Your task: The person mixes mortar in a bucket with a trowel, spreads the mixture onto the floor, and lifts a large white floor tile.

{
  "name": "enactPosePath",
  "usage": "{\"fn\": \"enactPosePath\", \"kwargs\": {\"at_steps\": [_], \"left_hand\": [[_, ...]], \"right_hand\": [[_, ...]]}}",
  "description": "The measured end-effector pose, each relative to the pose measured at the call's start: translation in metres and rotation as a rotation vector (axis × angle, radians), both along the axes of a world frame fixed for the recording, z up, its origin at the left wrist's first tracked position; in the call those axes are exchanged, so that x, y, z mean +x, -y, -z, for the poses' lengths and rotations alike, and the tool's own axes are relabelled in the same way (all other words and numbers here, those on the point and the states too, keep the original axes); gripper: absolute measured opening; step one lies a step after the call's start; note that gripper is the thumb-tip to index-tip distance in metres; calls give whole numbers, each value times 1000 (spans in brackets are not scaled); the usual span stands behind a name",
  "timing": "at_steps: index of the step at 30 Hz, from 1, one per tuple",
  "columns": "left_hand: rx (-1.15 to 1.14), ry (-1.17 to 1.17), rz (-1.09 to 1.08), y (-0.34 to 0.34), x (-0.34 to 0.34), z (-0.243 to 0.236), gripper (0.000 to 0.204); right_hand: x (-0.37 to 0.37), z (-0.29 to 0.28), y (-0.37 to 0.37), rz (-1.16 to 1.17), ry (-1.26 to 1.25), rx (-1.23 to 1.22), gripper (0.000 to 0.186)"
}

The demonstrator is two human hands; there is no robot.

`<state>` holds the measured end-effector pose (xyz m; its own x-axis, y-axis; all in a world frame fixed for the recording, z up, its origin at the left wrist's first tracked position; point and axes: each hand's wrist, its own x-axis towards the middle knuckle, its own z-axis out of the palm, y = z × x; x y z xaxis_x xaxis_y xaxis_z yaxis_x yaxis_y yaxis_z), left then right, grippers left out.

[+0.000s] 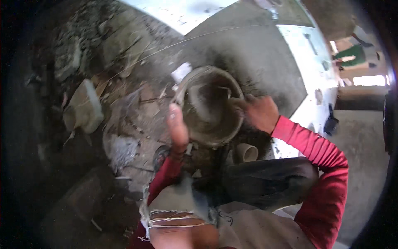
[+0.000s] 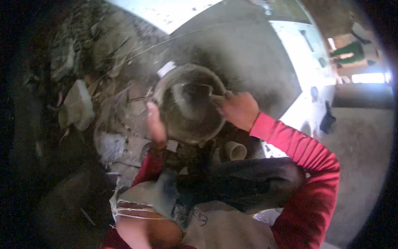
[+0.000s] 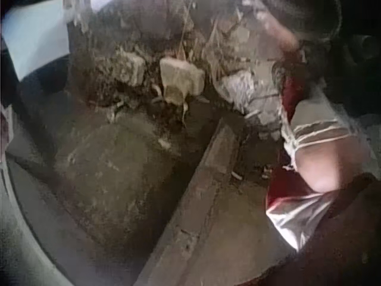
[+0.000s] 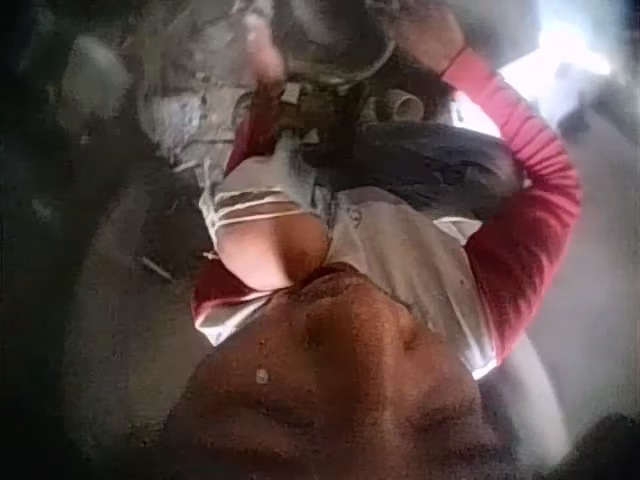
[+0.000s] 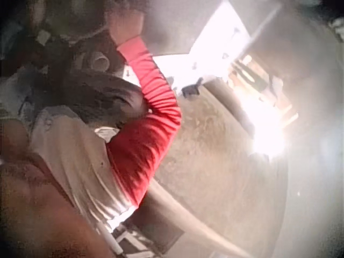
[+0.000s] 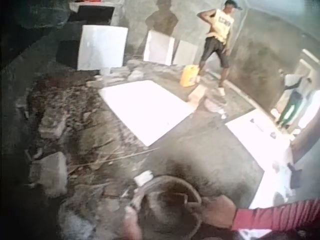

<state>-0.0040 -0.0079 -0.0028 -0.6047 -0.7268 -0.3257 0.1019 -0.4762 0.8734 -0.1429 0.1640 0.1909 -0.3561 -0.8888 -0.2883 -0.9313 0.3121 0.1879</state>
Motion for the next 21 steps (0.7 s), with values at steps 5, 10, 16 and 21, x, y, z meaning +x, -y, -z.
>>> {"fn": "enactPosePath", "kwargs": {"at_steps": [5, 10, 16, 21], "left_hand": [[79, -170, 110, -2, -4, -23, 55], [-31, -304, 139, 6, -1, -33, 45], [136, -242, 98, 8, 3, -41, 56], [137, -167, 103, -1, -3, -34, 58]], "right_hand": [[5, 8, 1, -35, 111, -52, 41], [15, -2, -2, -134, 232, -14, 42], [16, -57, -18, -105, 307, -18, 38], [14, -41, -23, 21, 182, 232, 29]]}}
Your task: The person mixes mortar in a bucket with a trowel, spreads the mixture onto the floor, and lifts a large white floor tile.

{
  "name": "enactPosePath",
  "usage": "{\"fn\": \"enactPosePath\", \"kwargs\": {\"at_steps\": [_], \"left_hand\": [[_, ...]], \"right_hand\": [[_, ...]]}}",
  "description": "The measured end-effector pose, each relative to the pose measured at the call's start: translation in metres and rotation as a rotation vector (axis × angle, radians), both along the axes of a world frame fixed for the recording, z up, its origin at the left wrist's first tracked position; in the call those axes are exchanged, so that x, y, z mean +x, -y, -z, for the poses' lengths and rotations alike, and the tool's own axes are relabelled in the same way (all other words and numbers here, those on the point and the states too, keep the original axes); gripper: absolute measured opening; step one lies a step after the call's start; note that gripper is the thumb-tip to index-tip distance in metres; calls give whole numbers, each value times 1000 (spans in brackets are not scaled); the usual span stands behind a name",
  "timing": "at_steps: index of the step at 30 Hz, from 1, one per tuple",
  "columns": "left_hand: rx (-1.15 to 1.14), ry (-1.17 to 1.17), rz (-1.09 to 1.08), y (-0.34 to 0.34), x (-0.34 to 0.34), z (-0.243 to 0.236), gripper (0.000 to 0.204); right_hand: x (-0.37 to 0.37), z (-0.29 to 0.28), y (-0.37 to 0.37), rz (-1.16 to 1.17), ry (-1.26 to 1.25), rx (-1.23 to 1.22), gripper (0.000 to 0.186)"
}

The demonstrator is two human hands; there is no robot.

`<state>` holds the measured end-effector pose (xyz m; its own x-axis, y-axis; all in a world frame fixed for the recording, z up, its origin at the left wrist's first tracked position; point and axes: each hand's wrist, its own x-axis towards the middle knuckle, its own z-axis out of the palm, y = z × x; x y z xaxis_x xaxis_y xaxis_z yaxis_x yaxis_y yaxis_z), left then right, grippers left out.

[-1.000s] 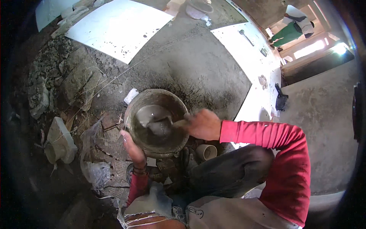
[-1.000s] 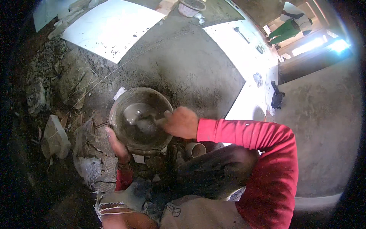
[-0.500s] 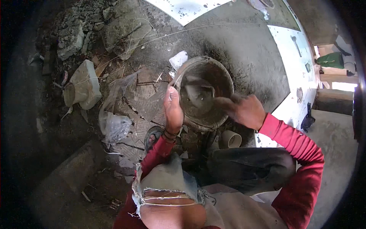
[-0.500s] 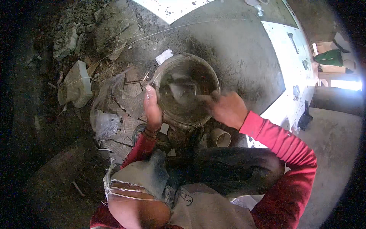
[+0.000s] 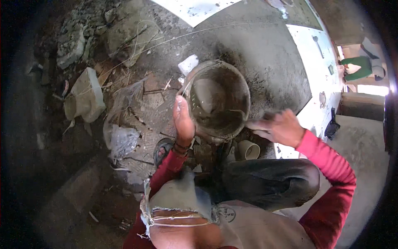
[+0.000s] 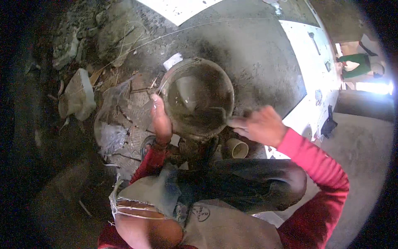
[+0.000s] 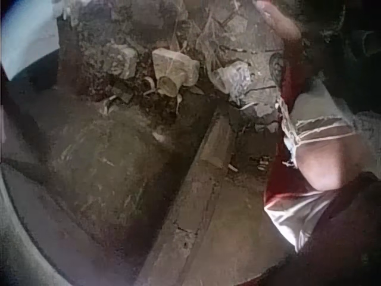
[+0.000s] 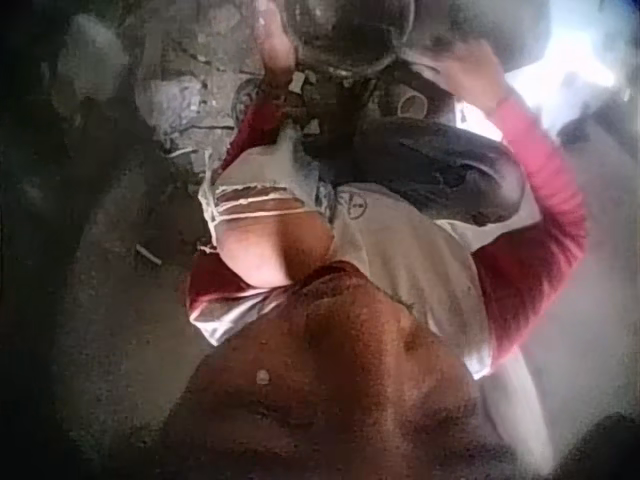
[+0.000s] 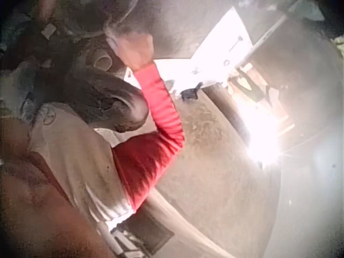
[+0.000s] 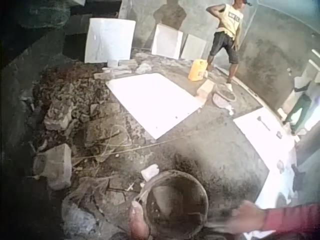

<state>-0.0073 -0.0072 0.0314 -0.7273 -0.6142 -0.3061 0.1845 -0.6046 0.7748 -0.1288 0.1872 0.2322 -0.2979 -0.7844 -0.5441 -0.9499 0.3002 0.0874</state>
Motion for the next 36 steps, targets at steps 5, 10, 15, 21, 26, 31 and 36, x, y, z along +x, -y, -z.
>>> {"fn": "enactPosePath", "kwargs": {"at_steps": [5, 10, 15, 21, 26, 31, 36], "left_hand": [[-41, 198, -32, 5, 6, 7, 53], [41, 126, -29, -2, 3, 0, 60], [-127, 47, -109, -4, 5, 29, 54], [40, -39, -44, -4, 4, 14, 53], [-158, 142, -93, -11, 2, 11, 56], [-303, 253, 7, -9, 4, 15, 57], [-13, 91, -99, -17, 11, -5, 55]], "right_hand": [[-17, 31, 12, -118, -156, -217, 39], [-20, 28, 20, 28, -233, -243, 34], [-8, 62, 23, 3, -119, -347, 32], [9, 43, 3, -176, 4, -302, 30], [5, -11, 7, -385, -138, -292, 29], [-8, 17, 51, -409, -380, -307, 26], [-18, 52, 48, -200, -131, -81, 23]]}}
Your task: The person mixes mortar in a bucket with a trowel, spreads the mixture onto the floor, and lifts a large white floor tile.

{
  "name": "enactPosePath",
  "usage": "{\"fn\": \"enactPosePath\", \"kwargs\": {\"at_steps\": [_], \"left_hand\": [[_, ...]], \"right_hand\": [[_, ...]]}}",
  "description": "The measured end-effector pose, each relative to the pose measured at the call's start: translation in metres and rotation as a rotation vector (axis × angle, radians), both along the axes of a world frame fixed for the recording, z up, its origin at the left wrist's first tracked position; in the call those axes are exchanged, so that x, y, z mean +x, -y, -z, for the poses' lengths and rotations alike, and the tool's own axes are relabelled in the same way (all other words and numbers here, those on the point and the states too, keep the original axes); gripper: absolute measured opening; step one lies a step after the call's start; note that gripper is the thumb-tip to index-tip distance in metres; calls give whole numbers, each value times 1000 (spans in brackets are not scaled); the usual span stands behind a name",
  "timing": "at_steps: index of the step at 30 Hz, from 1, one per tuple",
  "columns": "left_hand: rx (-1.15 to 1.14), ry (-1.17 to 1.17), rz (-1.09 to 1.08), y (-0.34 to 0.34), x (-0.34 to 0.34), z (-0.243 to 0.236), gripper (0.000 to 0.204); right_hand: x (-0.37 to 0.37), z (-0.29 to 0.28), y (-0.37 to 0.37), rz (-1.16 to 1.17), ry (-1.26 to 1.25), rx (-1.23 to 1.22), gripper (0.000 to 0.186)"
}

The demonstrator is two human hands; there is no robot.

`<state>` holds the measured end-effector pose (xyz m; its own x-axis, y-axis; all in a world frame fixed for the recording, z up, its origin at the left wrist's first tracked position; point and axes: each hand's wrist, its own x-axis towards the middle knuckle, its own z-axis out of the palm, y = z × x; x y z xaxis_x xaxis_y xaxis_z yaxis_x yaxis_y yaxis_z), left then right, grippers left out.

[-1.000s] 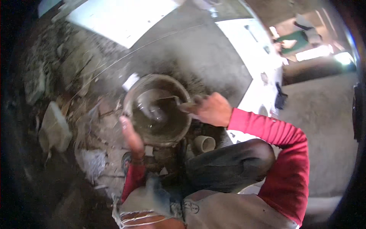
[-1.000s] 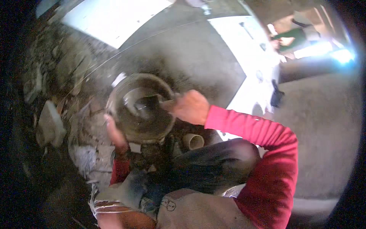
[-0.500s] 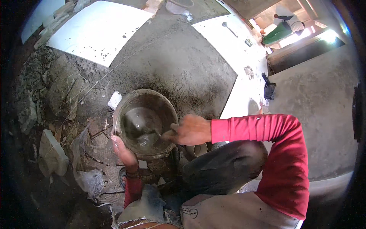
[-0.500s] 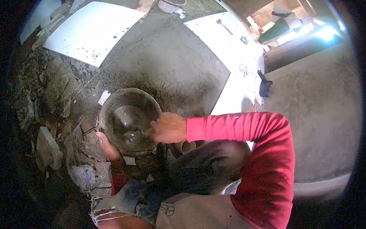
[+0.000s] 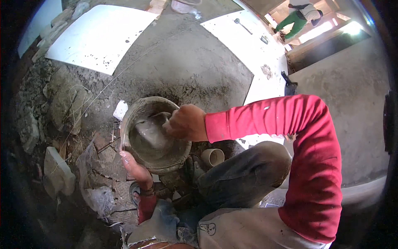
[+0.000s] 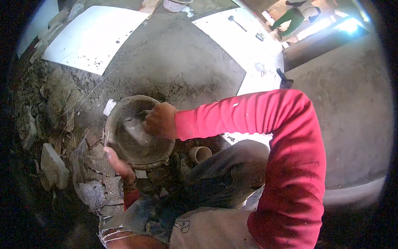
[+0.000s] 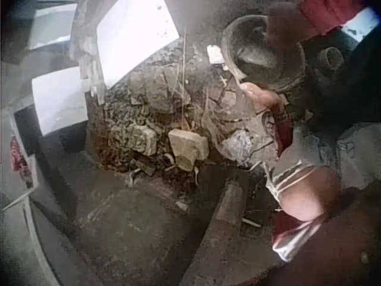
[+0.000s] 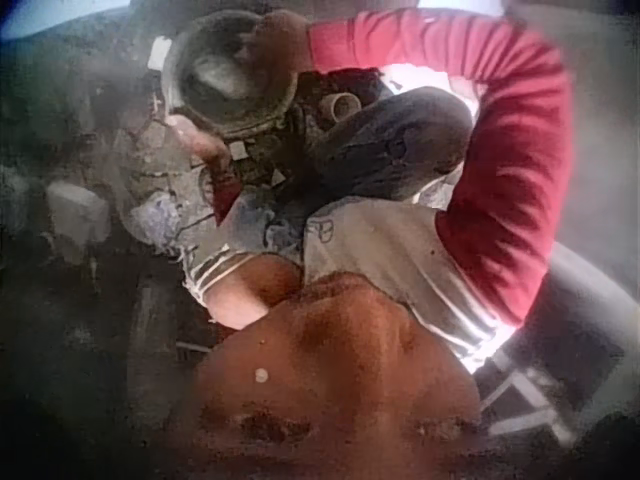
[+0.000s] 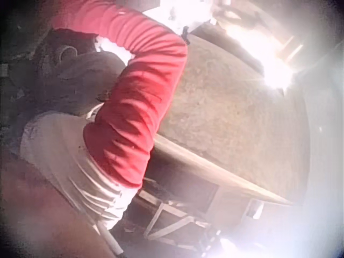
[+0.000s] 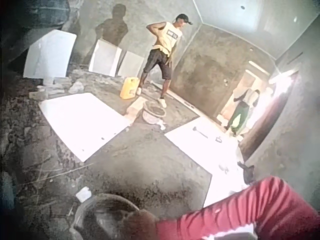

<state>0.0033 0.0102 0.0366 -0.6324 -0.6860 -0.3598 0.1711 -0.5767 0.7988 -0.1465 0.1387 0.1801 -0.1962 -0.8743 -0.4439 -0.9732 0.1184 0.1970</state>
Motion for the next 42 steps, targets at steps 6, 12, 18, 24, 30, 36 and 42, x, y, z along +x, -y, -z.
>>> {"fn": "enactPosePath", "kwargs": {"at_steps": [6, 12, 18, 24, 30, 36, 42], "left_hand": [[-271, 79, 17, 2, 5, 21, 57], [-145, -109, 40, -3, -3, 23, 55], [18, -164, -46, 6, 2, 42, 48], [-170, -101, 59, 5, -2, 18, 51], [-220, -87, 43, 7, 1, 81, 48], [-23, -151, -91, -1, -8, 35, 51], [-10, -58, -10, 16, -1, 26, 61]], "right_hand": [[-21, -16, -9, 382, 271, 61, 27], [-15, 1, -25, 869, 790, 175, 44], [-3, -41, -2, 1085, 930, -222, 42], [-18, -42, -30, 314, 179, -340, 31], [8, -9, -53, 292, 68, -120, 44], [3, -10, -51, 648, 509, -32, 34], [16, 5, -65, 767, 724, -425, 34]]}}
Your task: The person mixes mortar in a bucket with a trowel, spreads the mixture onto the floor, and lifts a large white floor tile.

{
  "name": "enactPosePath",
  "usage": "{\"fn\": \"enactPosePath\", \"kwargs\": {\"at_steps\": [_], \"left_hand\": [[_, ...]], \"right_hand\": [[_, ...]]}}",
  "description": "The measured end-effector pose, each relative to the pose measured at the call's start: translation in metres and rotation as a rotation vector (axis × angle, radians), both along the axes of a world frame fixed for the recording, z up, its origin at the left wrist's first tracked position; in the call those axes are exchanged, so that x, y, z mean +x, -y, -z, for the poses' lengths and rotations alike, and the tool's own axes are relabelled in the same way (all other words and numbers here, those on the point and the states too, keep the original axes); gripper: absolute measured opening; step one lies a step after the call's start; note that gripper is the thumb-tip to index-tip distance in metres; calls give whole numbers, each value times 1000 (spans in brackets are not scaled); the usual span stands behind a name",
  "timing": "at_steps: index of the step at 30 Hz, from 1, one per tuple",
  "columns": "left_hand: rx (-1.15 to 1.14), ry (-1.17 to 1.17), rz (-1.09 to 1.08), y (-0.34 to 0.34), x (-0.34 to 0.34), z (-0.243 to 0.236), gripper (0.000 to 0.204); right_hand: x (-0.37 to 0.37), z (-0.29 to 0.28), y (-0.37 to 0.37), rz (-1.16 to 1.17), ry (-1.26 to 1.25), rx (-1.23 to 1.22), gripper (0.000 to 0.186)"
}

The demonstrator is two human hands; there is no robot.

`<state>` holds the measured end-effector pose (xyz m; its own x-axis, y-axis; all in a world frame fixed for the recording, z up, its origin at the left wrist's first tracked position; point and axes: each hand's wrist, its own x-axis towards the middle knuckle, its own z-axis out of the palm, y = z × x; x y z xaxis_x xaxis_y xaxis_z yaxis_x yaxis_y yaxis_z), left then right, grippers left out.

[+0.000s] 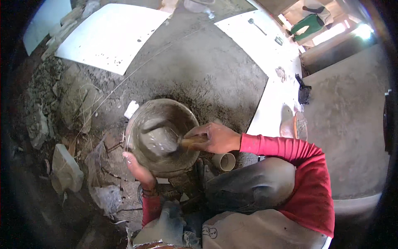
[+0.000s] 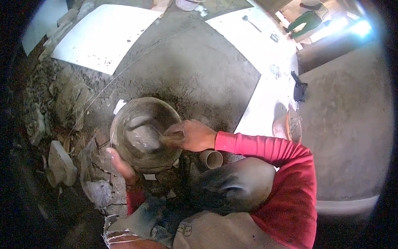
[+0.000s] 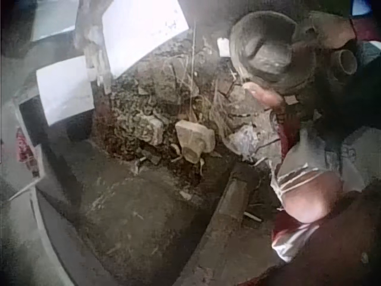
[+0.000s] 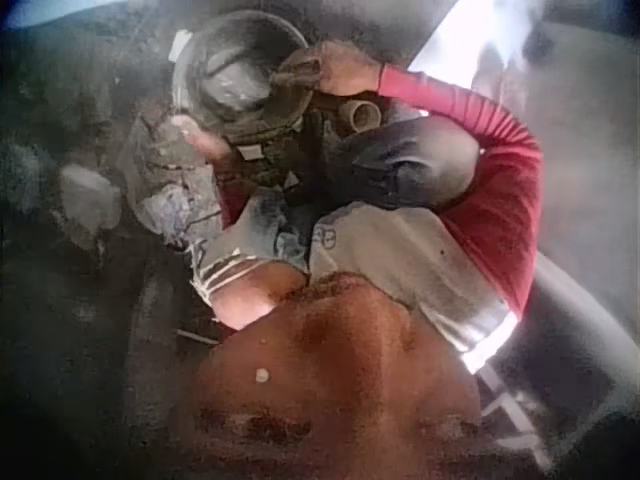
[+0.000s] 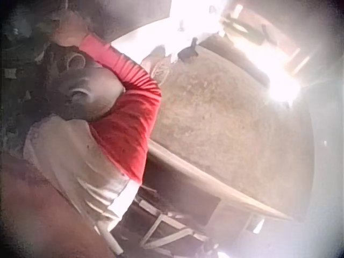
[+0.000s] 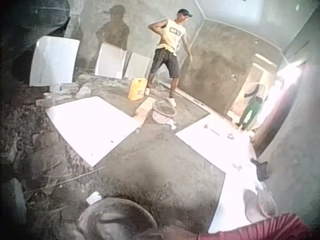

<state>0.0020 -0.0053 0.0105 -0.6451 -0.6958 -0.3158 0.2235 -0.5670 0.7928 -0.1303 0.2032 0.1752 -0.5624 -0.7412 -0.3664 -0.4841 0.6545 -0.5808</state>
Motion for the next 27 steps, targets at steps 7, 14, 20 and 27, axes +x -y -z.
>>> {"fn": "enactPosePath", "kwargs": {"at_steps": [7, 14, 20, 27], "left_hand": [[-263, 235, -34, 16, 1, 31, 65], [-87, 67, 28, -3, -14, -21, 67], [-150, 5, 25, 1, -9, -5, 51], [-297, 201, 16, 11, -4, 33, 49]], "right_hand": [[-14, 24, -14, -336, -824, 198, 52], [-17, 27, -33, -309, -313, 281, 44], [-10, 35, -18, -130, 106, 40, 43], [-10, -20, 1, 57, -1, -110, 29]]}}
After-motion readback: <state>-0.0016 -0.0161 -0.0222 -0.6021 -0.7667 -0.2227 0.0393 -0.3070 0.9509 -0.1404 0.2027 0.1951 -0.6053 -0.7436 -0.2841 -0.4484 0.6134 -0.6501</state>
